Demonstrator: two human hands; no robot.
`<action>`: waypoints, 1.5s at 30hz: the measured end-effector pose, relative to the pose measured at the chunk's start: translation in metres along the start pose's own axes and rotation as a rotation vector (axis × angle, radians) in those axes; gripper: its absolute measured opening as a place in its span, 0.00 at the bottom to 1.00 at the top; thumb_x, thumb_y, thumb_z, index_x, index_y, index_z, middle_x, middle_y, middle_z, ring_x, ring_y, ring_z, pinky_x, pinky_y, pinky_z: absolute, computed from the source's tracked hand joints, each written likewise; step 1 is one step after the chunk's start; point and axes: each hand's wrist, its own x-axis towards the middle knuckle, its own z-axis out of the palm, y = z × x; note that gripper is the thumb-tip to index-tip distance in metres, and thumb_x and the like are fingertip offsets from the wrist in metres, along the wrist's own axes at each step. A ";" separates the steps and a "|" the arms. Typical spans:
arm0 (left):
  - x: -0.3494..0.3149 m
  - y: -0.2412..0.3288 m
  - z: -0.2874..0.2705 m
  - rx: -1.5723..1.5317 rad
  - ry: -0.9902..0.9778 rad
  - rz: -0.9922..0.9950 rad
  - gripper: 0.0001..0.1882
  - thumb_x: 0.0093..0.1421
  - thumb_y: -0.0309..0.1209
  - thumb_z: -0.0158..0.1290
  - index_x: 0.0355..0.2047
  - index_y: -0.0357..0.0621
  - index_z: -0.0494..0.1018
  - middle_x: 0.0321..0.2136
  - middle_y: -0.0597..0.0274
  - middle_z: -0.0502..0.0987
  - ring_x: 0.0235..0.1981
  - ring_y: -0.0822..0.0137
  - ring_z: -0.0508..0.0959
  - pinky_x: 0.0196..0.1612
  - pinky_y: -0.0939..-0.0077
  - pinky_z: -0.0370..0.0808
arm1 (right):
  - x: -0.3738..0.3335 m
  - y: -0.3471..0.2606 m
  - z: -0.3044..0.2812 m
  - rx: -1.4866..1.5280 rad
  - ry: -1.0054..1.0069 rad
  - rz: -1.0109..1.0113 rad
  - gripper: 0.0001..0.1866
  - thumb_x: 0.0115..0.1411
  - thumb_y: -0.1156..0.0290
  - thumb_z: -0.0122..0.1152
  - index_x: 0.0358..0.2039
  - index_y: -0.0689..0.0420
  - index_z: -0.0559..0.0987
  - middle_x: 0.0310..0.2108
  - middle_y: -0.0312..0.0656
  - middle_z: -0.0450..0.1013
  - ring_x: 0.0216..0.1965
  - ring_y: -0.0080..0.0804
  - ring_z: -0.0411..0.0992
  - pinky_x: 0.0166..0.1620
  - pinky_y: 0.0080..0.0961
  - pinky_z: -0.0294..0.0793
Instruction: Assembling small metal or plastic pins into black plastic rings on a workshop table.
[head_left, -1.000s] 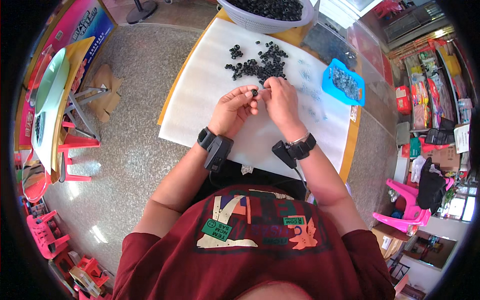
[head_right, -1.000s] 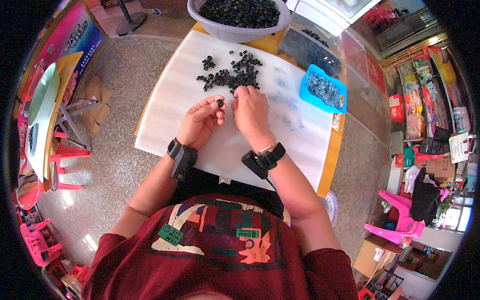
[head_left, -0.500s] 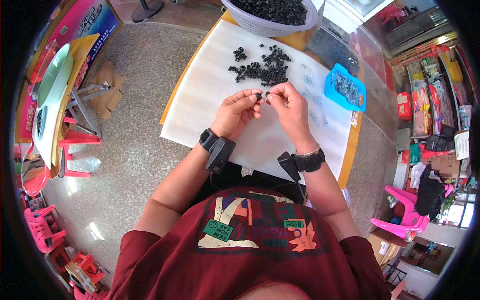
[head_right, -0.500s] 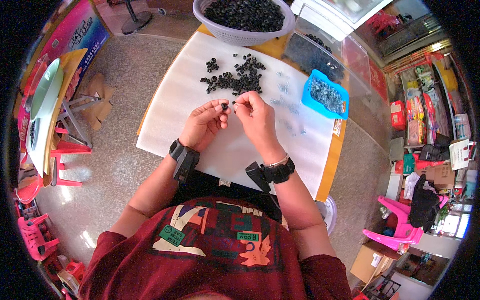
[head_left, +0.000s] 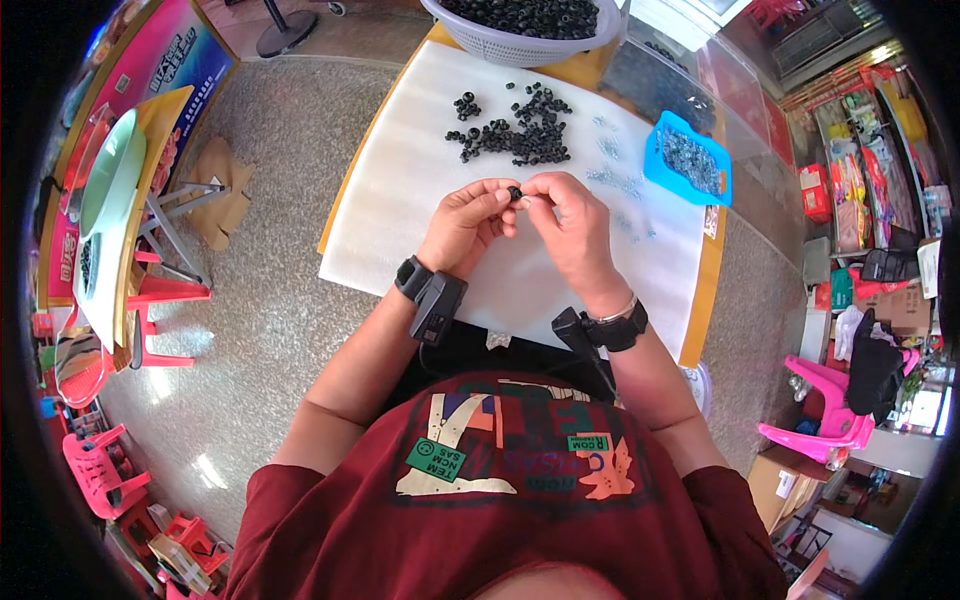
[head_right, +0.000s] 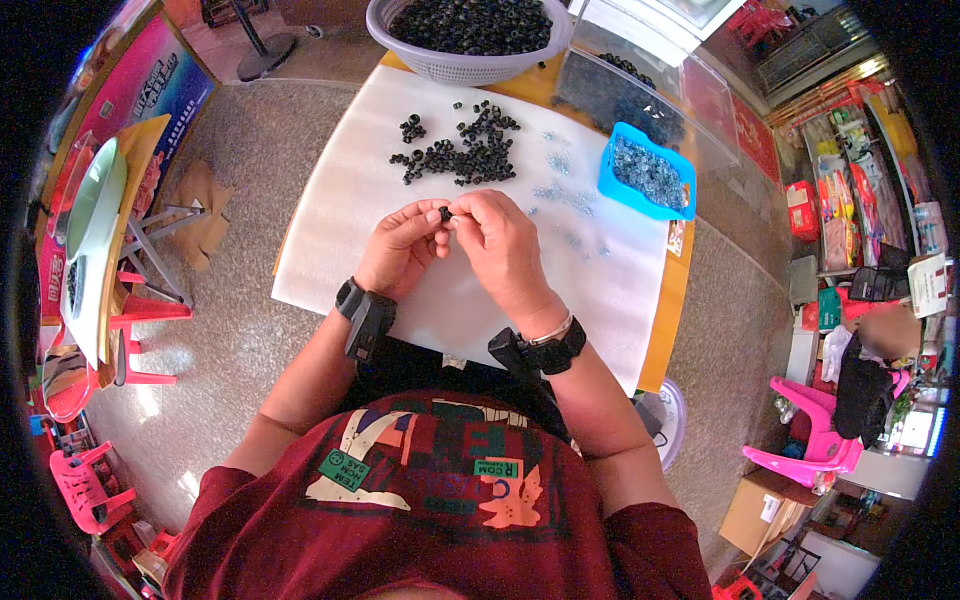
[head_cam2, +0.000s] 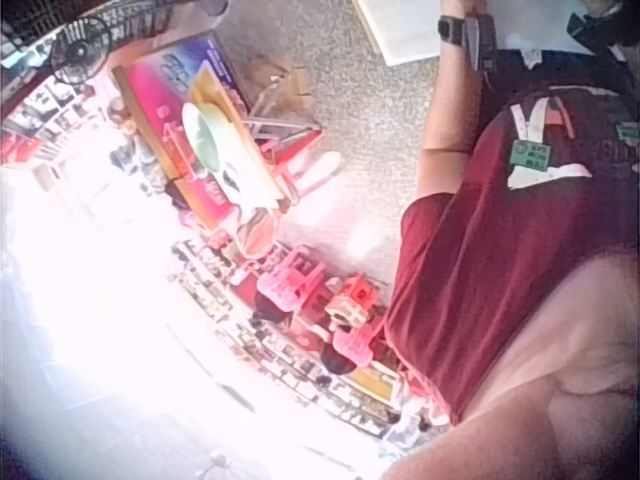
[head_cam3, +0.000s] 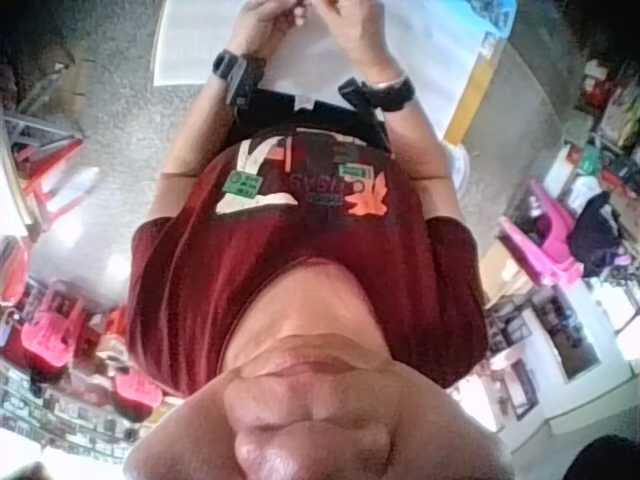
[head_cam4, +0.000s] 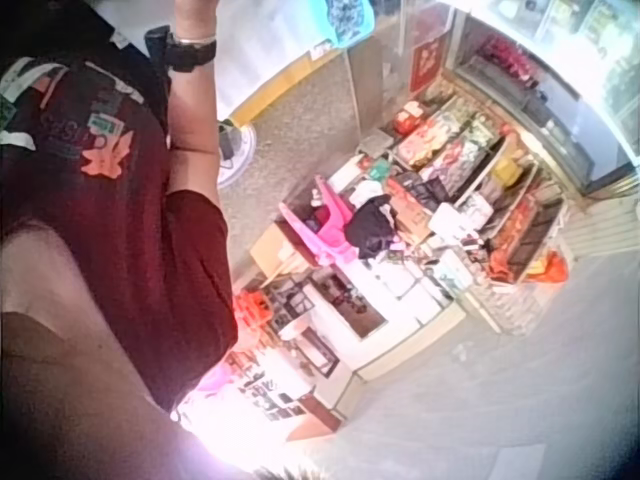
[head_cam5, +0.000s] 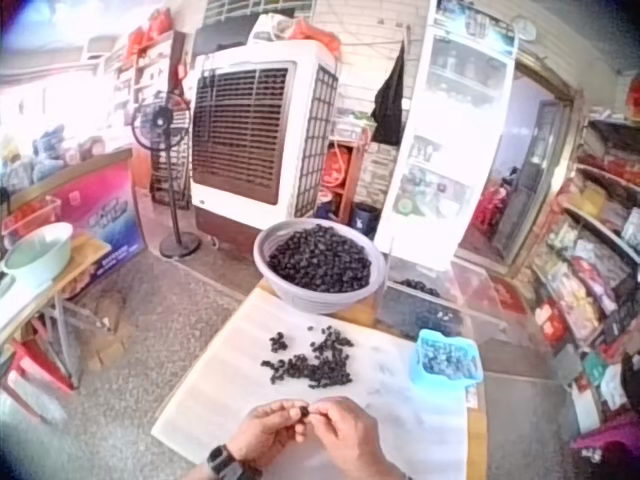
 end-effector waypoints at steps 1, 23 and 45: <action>0.000 0.000 0.000 0.006 -0.001 -0.001 0.11 0.63 0.26 0.47 0.44 0.32 0.71 0.32 0.61 0.77 0.28 0.73 0.75 0.32 0.81 0.74 | 0.000 0.001 0.001 -0.035 0.008 -0.039 0.06 0.53 0.81 0.57 0.32 0.59 0.75 0.30 0.44 0.73 0.30 0.38 0.74 0.33 0.28 0.74; -0.003 0.001 0.007 0.213 -0.028 -0.081 0.14 0.63 0.30 0.50 0.43 0.32 0.72 0.31 0.61 0.77 0.28 0.71 0.77 0.34 0.78 0.76 | 0.002 -0.002 -0.013 -0.233 -0.150 -0.263 0.05 0.52 0.79 0.55 0.31 0.60 0.71 0.30 0.45 0.70 0.35 0.44 0.68 0.40 0.35 0.69; -0.002 0.002 0.002 0.141 -0.044 -0.068 0.12 0.64 0.30 0.46 0.42 0.34 0.72 0.27 0.65 0.74 0.25 0.76 0.71 0.27 0.81 0.69 | -0.005 -0.006 -0.008 -0.072 -0.074 -0.042 0.05 0.54 0.76 0.57 0.33 0.59 0.73 0.31 0.42 0.69 0.35 0.42 0.69 0.38 0.35 0.68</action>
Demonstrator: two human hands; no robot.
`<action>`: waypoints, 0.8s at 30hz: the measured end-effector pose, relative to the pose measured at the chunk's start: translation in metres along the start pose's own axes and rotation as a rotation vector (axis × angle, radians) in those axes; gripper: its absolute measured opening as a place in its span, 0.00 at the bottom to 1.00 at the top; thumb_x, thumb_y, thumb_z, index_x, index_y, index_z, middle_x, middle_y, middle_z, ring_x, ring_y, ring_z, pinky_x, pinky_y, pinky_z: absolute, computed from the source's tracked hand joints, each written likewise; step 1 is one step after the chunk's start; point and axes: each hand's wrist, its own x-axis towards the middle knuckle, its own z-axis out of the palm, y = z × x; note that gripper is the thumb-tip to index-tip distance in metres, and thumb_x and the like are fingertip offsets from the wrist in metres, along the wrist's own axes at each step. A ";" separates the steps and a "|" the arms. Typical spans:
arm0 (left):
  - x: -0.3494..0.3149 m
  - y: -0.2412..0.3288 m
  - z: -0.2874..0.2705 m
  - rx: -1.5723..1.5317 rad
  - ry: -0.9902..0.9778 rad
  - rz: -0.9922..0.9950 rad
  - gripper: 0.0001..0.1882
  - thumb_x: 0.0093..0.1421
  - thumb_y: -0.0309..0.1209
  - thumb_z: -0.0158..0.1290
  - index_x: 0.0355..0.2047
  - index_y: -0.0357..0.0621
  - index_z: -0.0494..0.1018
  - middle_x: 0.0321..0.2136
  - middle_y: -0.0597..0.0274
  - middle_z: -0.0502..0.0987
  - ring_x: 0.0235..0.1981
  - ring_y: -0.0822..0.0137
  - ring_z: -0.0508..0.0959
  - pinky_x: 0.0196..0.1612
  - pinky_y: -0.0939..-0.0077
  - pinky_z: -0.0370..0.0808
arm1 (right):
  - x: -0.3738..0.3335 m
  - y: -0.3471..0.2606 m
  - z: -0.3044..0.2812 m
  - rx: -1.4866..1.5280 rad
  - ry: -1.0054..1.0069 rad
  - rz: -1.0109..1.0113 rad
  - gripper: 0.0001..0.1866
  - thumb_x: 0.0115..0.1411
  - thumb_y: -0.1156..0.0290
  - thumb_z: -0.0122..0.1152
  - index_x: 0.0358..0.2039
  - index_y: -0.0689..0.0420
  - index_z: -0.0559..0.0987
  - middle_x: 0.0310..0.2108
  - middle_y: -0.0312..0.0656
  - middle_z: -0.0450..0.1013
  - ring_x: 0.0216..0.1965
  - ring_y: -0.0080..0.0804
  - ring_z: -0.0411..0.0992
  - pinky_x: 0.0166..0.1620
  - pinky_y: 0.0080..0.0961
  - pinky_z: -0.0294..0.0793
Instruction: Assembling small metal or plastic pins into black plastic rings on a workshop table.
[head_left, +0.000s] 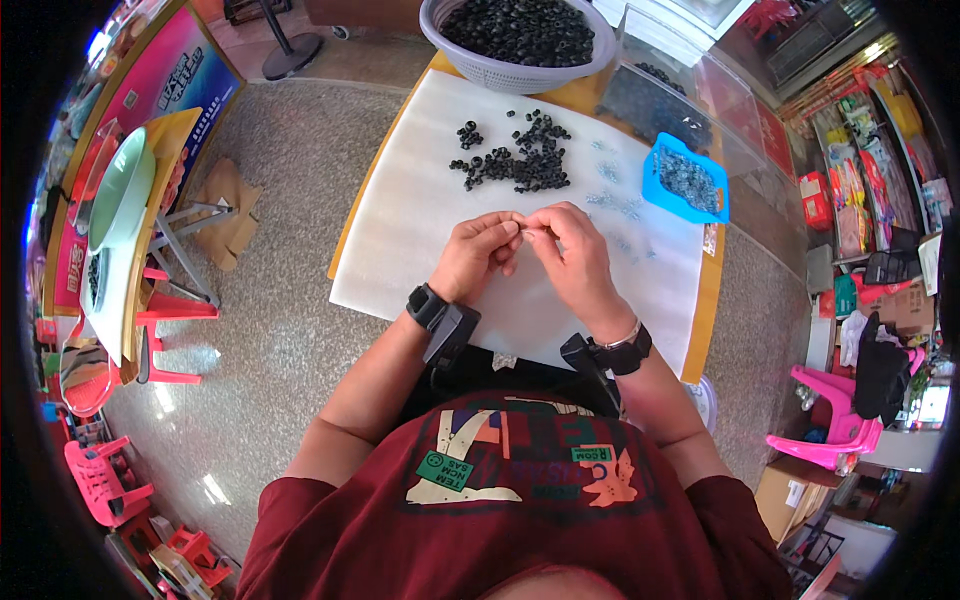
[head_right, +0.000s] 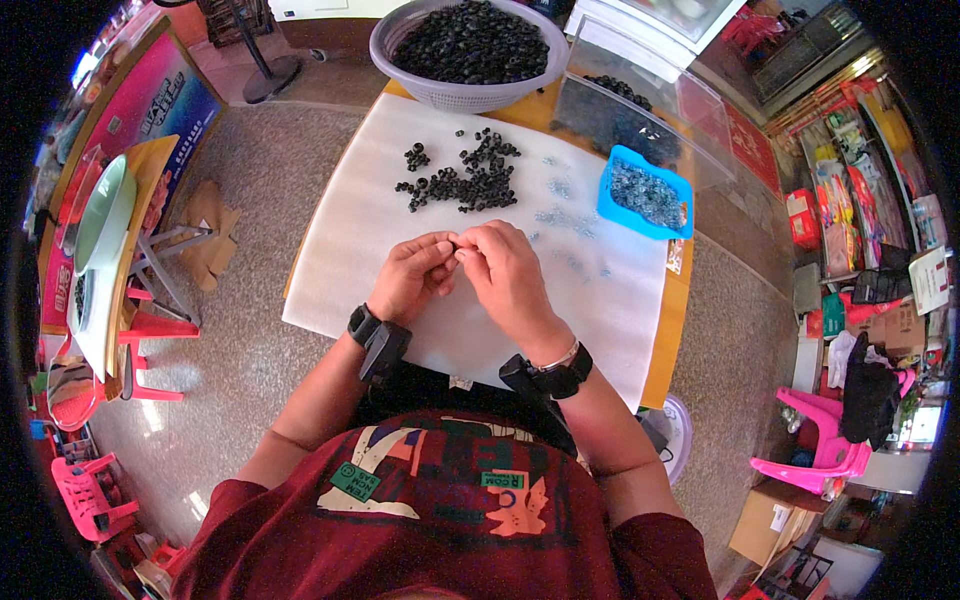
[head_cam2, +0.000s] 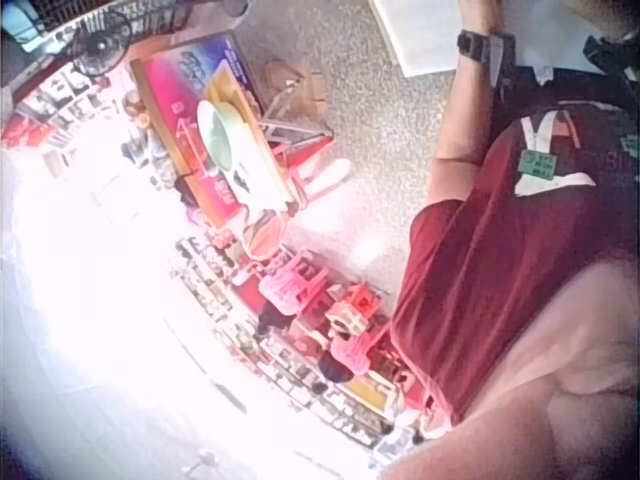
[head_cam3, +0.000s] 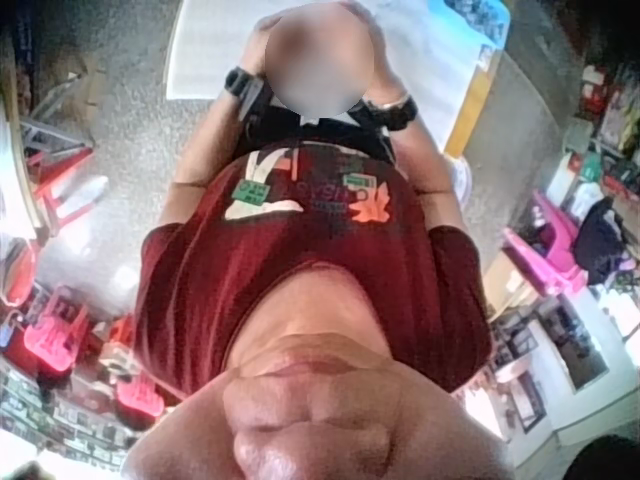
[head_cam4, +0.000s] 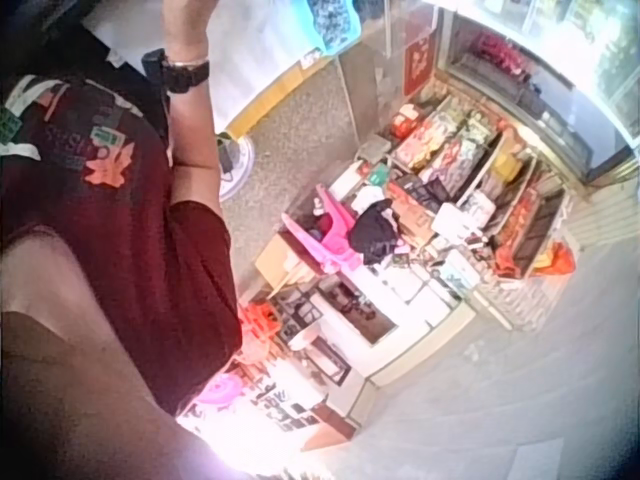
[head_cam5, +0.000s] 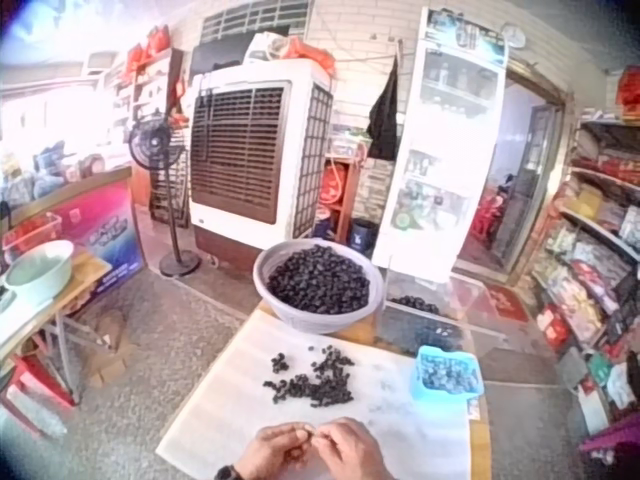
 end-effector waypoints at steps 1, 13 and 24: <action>0.001 0.000 0.000 0.021 0.000 -0.006 0.12 0.64 0.30 0.46 0.42 0.34 0.72 0.28 0.64 0.75 0.27 0.74 0.72 0.30 0.80 0.71 | 0.001 0.000 0.000 -0.008 0.004 -0.016 0.06 0.54 0.76 0.56 0.34 0.58 0.74 0.32 0.43 0.69 0.36 0.42 0.68 0.39 0.35 0.67; 0.000 -0.001 0.010 0.092 -0.032 0.031 0.20 0.63 0.29 0.48 0.54 0.32 0.64 0.42 0.54 0.75 0.40 0.65 0.76 0.47 0.68 0.74 | 0.018 0.008 -0.027 -0.151 -0.049 -0.105 0.06 0.51 0.76 0.56 0.32 0.58 0.74 0.28 0.45 0.72 0.33 0.44 0.71 0.36 0.37 0.71; -0.002 0.001 0.007 -0.039 0.018 0.025 0.17 0.65 0.28 0.44 0.52 0.33 0.65 0.38 0.54 0.75 0.37 0.67 0.75 0.45 0.68 0.74 | 0.132 0.094 -0.156 -0.360 0.548 0.352 0.22 0.55 0.66 0.61 0.49 0.61 0.72 0.27 0.44 0.77 0.27 0.34 0.75 0.33 0.30 0.73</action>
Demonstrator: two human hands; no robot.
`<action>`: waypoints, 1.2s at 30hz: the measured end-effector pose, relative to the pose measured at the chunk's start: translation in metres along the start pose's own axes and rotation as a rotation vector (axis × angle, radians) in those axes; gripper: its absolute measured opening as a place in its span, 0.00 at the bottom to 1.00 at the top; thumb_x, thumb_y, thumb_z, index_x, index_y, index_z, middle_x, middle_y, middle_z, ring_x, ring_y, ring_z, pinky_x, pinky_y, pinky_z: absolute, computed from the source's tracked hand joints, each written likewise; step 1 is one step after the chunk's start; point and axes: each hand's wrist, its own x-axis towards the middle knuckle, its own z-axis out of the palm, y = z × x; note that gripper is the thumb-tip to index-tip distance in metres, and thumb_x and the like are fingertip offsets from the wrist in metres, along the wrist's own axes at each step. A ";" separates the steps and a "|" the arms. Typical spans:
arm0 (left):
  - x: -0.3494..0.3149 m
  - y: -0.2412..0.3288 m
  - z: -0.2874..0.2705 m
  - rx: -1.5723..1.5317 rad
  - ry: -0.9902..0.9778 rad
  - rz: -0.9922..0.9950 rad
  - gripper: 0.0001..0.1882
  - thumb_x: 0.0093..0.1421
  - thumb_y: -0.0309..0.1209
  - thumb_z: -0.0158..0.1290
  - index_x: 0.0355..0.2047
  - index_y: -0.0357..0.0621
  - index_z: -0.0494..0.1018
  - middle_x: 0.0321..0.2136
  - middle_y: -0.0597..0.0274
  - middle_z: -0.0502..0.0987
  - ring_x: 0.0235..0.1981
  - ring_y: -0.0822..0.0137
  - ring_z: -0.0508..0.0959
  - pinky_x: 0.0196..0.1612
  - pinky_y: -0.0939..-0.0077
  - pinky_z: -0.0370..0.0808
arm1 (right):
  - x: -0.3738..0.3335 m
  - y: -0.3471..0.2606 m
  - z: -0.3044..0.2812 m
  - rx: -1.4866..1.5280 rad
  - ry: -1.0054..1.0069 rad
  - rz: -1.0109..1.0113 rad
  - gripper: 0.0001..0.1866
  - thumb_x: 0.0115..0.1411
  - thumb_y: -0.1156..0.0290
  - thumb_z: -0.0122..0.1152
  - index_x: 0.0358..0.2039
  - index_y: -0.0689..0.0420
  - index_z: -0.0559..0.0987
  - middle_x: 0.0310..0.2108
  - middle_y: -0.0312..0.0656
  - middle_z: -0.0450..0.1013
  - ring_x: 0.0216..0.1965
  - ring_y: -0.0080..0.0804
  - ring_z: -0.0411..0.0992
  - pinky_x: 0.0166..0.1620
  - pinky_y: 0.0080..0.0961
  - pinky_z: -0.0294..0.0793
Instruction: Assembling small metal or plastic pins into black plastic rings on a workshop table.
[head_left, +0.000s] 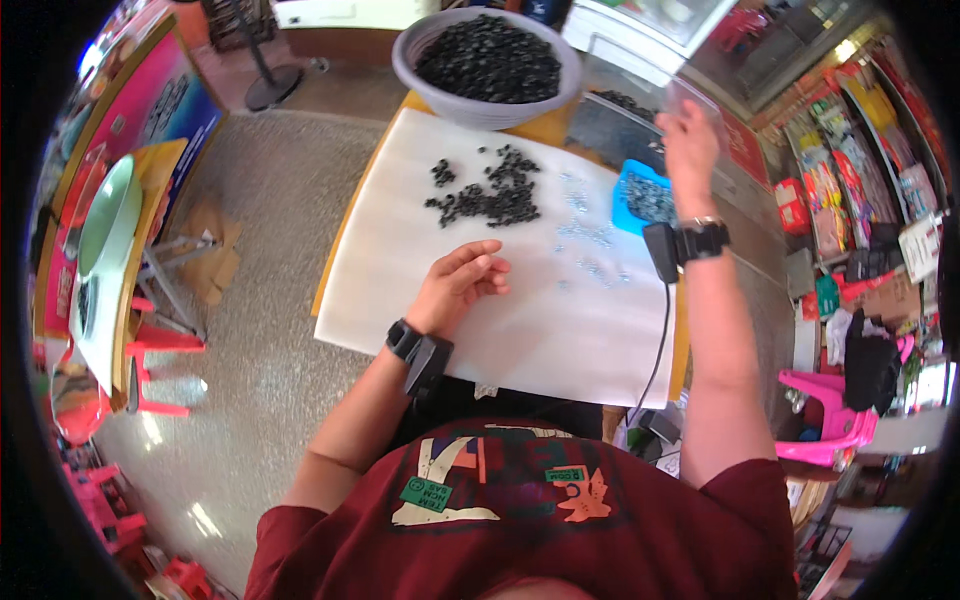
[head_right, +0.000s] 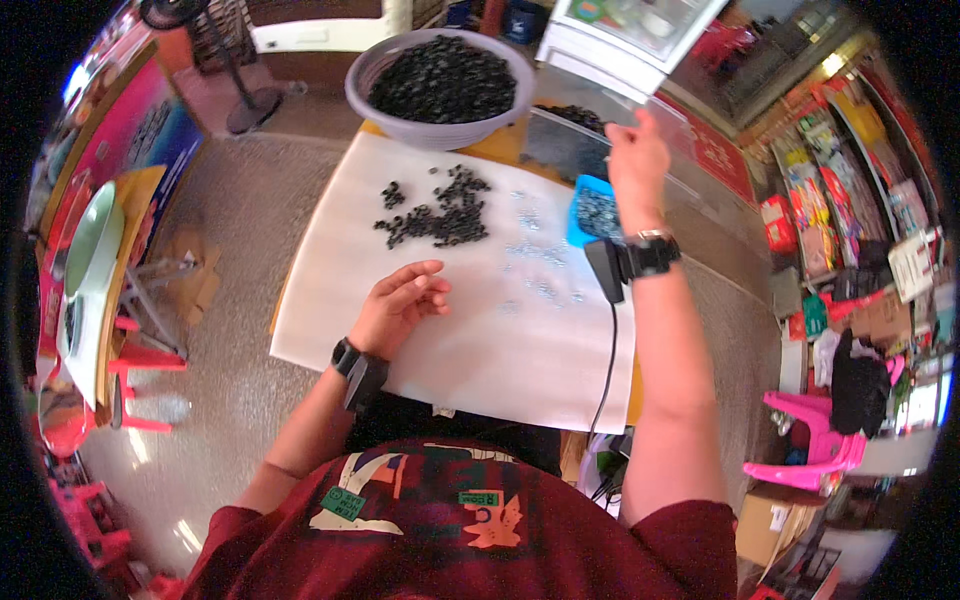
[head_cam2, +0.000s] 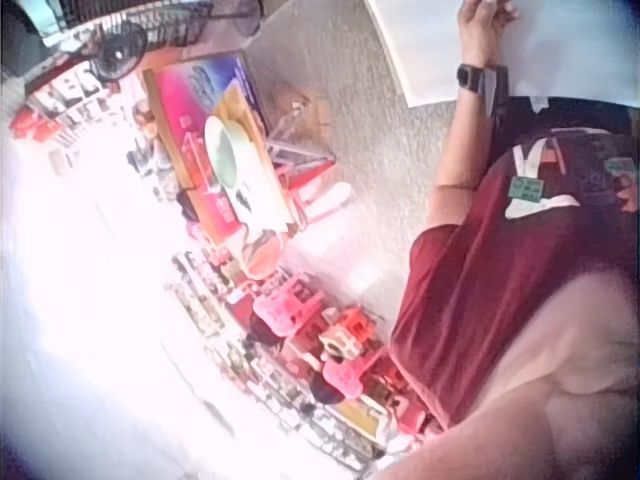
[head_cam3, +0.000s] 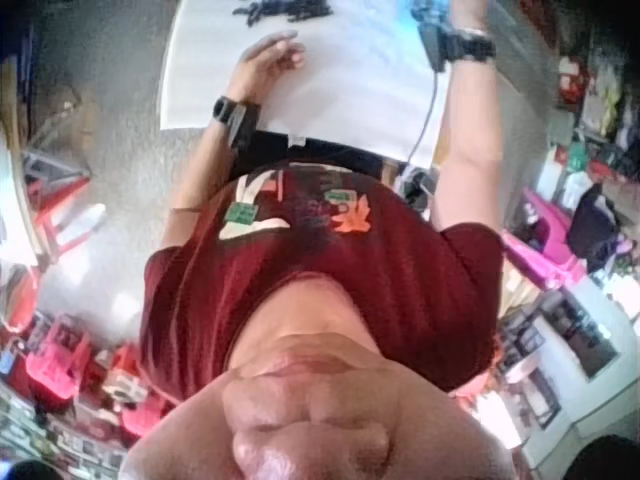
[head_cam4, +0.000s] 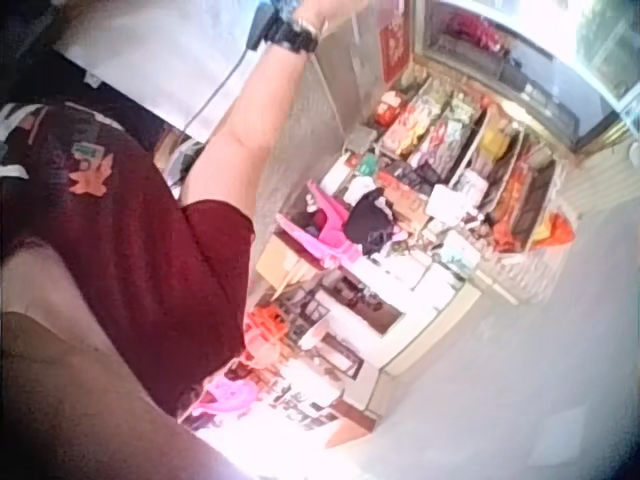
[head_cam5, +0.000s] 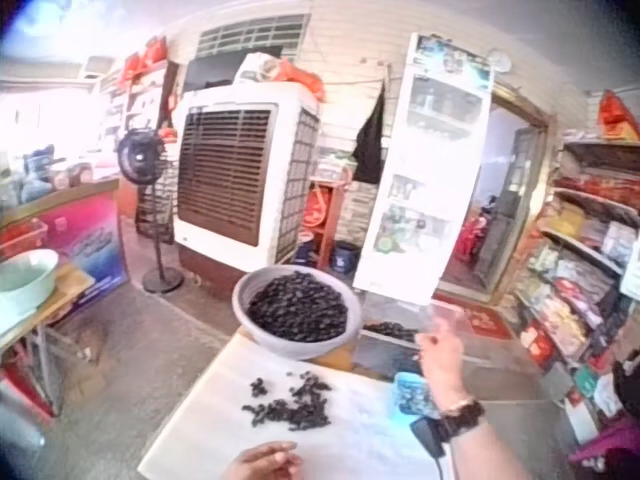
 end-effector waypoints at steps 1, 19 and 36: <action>0.001 0.000 -0.001 0.007 -0.007 -0.017 0.16 0.65 0.28 0.44 0.51 0.33 0.66 0.38 0.55 0.74 0.37 0.67 0.75 0.45 0.69 0.75 | -0.007 0.002 0.002 -0.017 0.035 -0.091 0.17 0.55 0.67 0.60 0.44 0.60 0.75 0.27 0.44 0.77 0.26 0.34 0.75 0.32 0.31 0.73; 0.004 0.000 -0.008 -0.115 -0.017 -0.027 0.14 0.65 0.26 0.44 0.50 0.33 0.66 0.36 0.56 0.74 0.33 0.70 0.75 0.40 0.75 0.75 | -0.139 -0.074 0.148 0.023 -0.725 -0.645 0.05 0.49 0.72 0.59 0.28 0.57 0.78 0.30 0.45 0.71 0.38 0.44 0.70 0.42 0.37 0.70; 0.008 -0.005 -0.002 0.059 0.058 -0.002 0.08 0.63 0.27 0.49 0.40 0.36 0.71 0.31 0.63 0.76 0.29 0.73 0.76 0.35 0.77 0.75 | -0.212 -0.058 0.032 0.399 -0.579 -0.295 0.06 0.53 0.78 0.53 0.33 0.61 0.73 0.32 0.48 0.70 0.36 0.48 0.68 0.40 0.40 0.69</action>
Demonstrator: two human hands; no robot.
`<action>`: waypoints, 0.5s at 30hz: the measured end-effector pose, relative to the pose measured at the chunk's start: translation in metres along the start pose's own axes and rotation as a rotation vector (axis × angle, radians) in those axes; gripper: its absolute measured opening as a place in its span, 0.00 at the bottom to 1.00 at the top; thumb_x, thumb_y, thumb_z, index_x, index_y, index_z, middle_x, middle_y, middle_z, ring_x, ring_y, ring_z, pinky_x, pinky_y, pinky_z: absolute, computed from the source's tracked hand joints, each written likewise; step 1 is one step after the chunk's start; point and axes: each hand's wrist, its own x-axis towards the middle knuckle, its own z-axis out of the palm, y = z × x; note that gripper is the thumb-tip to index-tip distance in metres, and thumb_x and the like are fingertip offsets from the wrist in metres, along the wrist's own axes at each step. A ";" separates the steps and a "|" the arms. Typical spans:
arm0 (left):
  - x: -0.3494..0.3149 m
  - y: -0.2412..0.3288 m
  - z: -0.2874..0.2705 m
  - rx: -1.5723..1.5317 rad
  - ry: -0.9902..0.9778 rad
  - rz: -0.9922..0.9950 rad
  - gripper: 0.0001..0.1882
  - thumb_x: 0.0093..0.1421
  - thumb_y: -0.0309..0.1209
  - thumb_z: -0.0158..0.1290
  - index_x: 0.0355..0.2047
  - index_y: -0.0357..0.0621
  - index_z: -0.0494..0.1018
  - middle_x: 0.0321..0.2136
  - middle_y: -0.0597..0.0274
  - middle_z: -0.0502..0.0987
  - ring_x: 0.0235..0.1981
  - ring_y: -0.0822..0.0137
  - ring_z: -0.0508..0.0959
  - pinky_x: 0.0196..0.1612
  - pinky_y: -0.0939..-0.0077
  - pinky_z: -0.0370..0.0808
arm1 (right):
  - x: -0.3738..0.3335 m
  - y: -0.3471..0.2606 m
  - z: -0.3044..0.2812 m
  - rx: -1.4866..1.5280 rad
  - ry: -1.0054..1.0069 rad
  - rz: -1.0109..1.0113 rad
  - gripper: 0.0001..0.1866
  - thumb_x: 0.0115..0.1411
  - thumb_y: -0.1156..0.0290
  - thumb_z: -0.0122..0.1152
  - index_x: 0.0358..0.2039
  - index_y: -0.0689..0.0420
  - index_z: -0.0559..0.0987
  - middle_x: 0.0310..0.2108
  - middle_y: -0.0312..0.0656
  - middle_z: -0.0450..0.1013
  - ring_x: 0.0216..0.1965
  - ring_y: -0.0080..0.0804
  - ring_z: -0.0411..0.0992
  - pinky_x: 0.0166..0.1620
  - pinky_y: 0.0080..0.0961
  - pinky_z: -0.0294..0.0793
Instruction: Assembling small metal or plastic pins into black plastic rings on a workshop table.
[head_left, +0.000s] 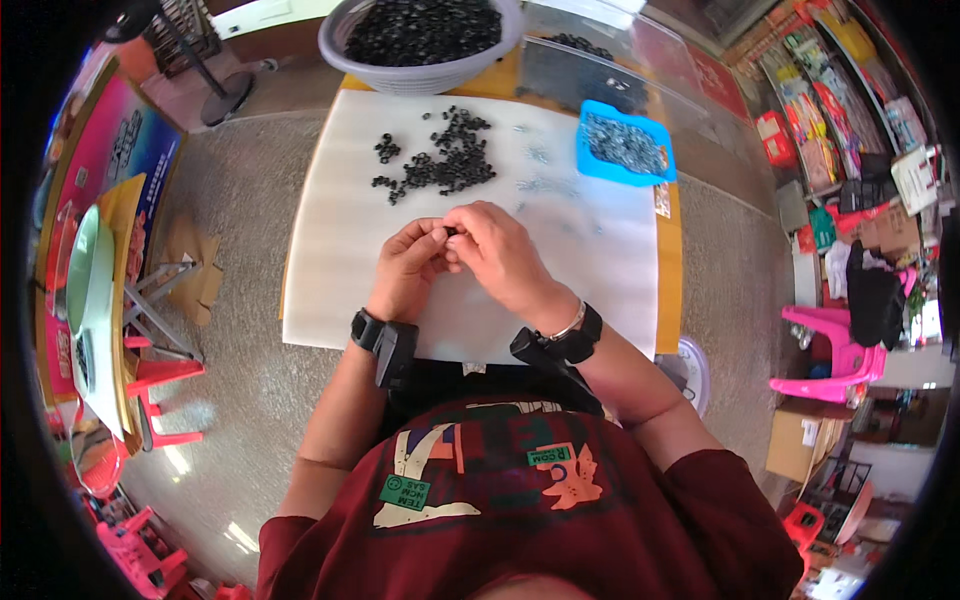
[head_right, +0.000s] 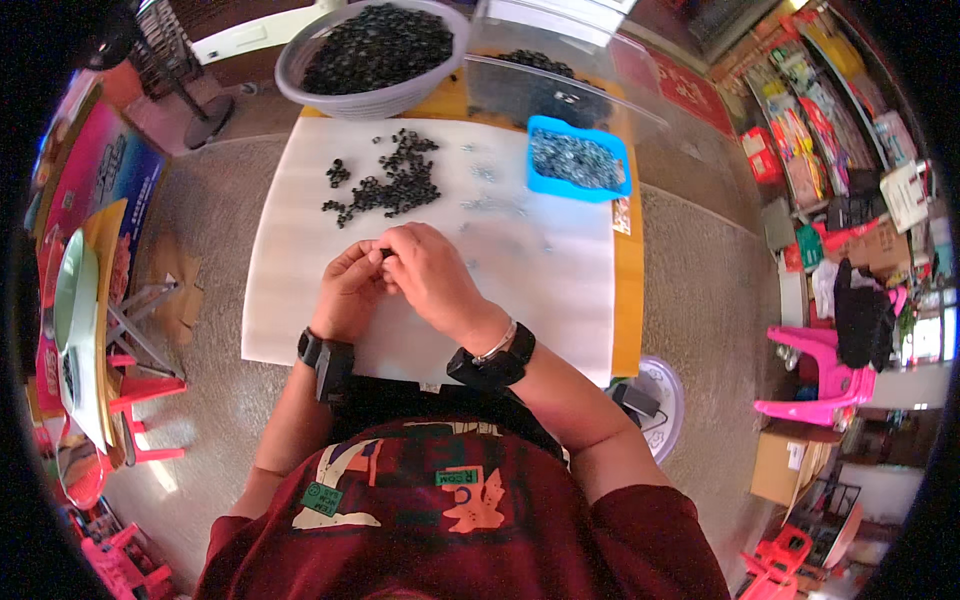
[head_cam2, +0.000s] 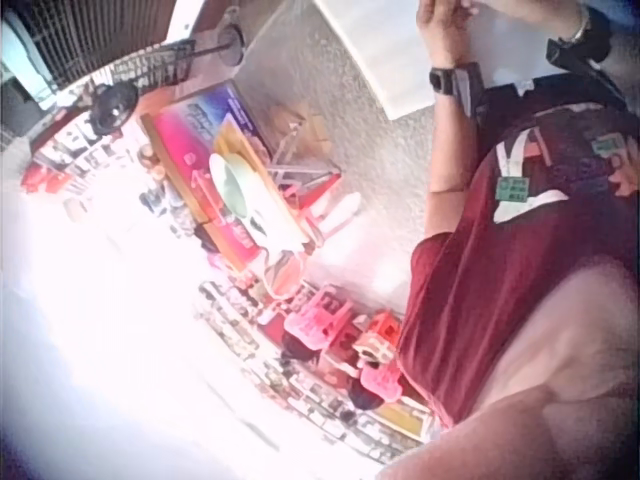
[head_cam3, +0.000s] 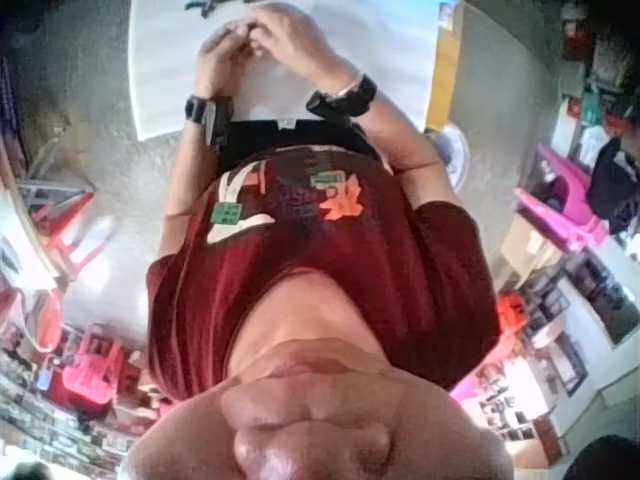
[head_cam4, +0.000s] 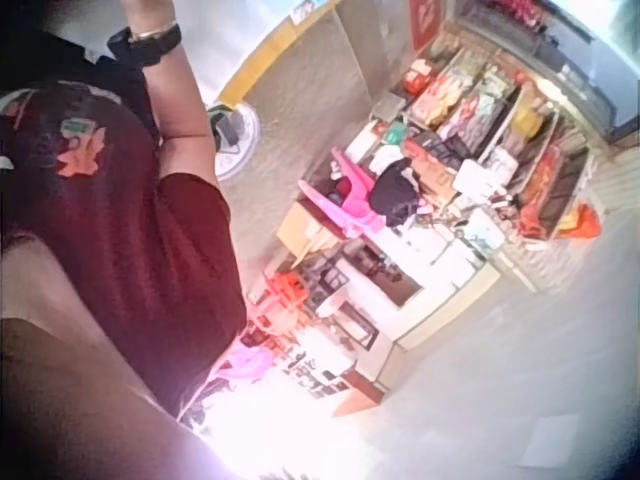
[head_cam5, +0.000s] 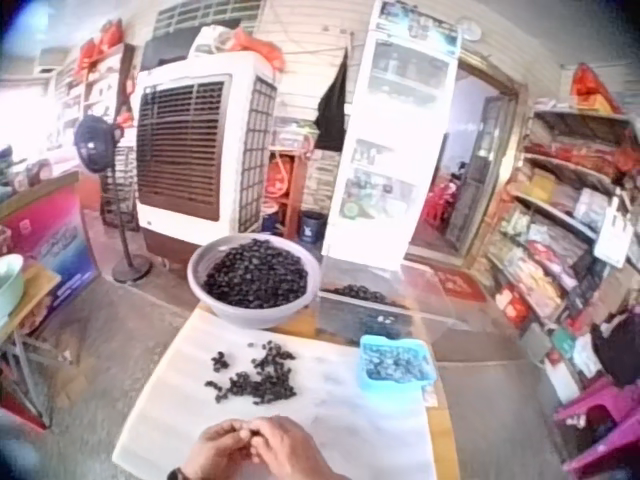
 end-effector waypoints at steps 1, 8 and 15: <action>-0.001 0.000 0.002 0.035 0.002 -0.007 0.08 0.63 0.27 0.49 0.40 0.36 0.72 0.31 0.63 0.76 0.29 0.73 0.76 0.35 0.77 0.75 | -0.006 0.000 -0.001 0.008 0.017 0.011 0.06 0.53 0.78 0.53 0.33 0.61 0.72 0.32 0.47 0.70 0.36 0.47 0.68 0.40 0.40 0.69; -0.003 -0.004 0.005 0.108 0.015 0.036 0.09 0.62 0.26 0.48 0.42 0.37 0.70 0.33 0.59 0.75 0.30 0.72 0.75 0.34 0.78 0.74 | -0.029 0.017 -0.025 -0.080 0.107 -0.027 0.03 0.54 0.76 0.55 0.30 0.59 0.74 0.28 0.44 0.71 0.34 0.46 0.69 0.38 0.38 0.69; -0.002 -0.004 0.007 0.085 0.014 0.073 0.09 0.63 0.24 0.47 0.43 0.36 0.69 0.34 0.58 0.74 0.31 0.71 0.74 0.36 0.79 0.74 | -0.046 0.085 -0.094 -0.379 0.357 0.241 0.05 0.53 0.75 0.56 0.31 0.57 0.77 0.28 0.44 0.71 0.35 0.45 0.70 0.38 0.37 0.70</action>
